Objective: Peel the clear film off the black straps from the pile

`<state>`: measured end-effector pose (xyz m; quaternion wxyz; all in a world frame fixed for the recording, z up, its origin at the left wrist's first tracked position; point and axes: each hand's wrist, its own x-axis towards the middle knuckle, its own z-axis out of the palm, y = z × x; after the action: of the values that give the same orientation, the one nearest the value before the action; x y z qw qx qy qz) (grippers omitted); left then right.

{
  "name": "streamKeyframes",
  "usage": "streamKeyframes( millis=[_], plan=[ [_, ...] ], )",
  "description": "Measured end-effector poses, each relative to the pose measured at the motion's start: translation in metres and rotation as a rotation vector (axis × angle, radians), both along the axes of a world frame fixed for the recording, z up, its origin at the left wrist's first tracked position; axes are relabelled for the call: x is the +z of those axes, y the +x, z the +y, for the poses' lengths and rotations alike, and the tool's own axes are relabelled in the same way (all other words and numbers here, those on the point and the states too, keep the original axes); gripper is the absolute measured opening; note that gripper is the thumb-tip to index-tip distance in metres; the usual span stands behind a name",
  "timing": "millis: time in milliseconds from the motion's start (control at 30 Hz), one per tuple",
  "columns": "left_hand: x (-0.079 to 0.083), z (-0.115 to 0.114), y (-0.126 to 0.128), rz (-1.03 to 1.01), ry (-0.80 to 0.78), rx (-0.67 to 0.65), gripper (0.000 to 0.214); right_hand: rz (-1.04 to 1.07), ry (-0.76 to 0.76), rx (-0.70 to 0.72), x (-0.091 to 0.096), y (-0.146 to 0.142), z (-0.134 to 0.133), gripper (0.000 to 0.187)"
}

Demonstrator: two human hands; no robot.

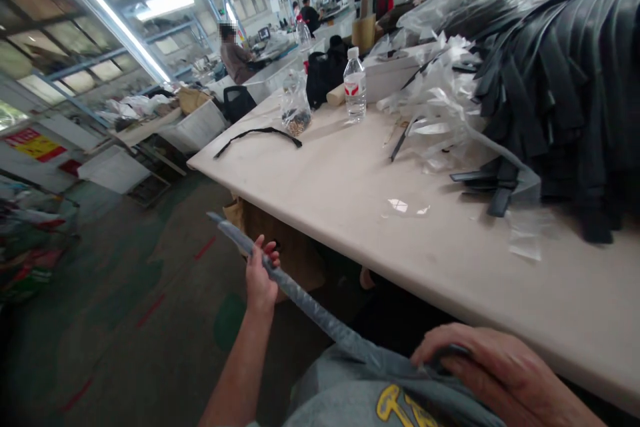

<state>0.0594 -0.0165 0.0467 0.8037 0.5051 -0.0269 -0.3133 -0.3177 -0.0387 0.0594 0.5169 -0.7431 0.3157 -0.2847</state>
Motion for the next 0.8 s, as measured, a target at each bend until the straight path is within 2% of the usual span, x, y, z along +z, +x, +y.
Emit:
streamKeyframes(
  millis=[67,133,267,333,400,467,533,633,700,733,800],
  plan=[
    [0.013,-0.002,-0.022,-0.199,-0.056,-0.264,0.027,-0.02,-0.025,0.017,0.01,0.009,-0.004,0.032],
    [0.021,-0.003,-0.049,-0.38,-0.075,-0.611,0.033,-0.077,-0.058,-0.024,0.026,0.015,-0.01,0.027],
    [0.023,-0.001,-0.1,-0.501,0.031,-1.24,0.037,-0.238,0.0,-0.119,0.049,0.009,-0.026,0.027],
    [0.02,0.001,-0.119,-0.54,0.083,-1.479,0.037,-0.344,0.033,-0.145,0.049,-0.003,-0.033,0.026],
    [0.018,0.003,-0.132,-0.572,0.124,-1.656,0.039,-0.456,0.049,-0.188,0.047,-0.018,-0.035,0.023],
    [0.017,0.002,-0.141,-0.59,0.158,-1.766,0.043,-0.544,0.029,-0.236,0.048,-0.032,-0.031,0.022],
    [0.021,-0.002,-0.148,-0.664,0.146,-1.798,0.047,-0.585,-0.018,-0.287,0.052,-0.043,-0.023,0.023],
    [0.035,-0.013,-0.164,-0.831,-0.024,-1.724,0.056,-0.574,-0.101,-0.35,0.062,-0.05,-0.007,0.022],
    [0.049,-0.02,-0.184,-0.892,-0.14,-1.666,0.066,-0.552,-0.161,-0.392,0.067,-0.049,0.004,0.022],
    [0.056,-0.022,-0.196,-0.91,-0.17,-1.649,0.066,-0.543,-0.187,-0.42,0.069,-0.049,0.009,0.022],
    [0.065,-0.024,-0.222,-0.96,-0.179,-1.633,0.049,-0.536,-0.221,-0.487,0.072,-0.051,0.019,0.023]
  ],
)
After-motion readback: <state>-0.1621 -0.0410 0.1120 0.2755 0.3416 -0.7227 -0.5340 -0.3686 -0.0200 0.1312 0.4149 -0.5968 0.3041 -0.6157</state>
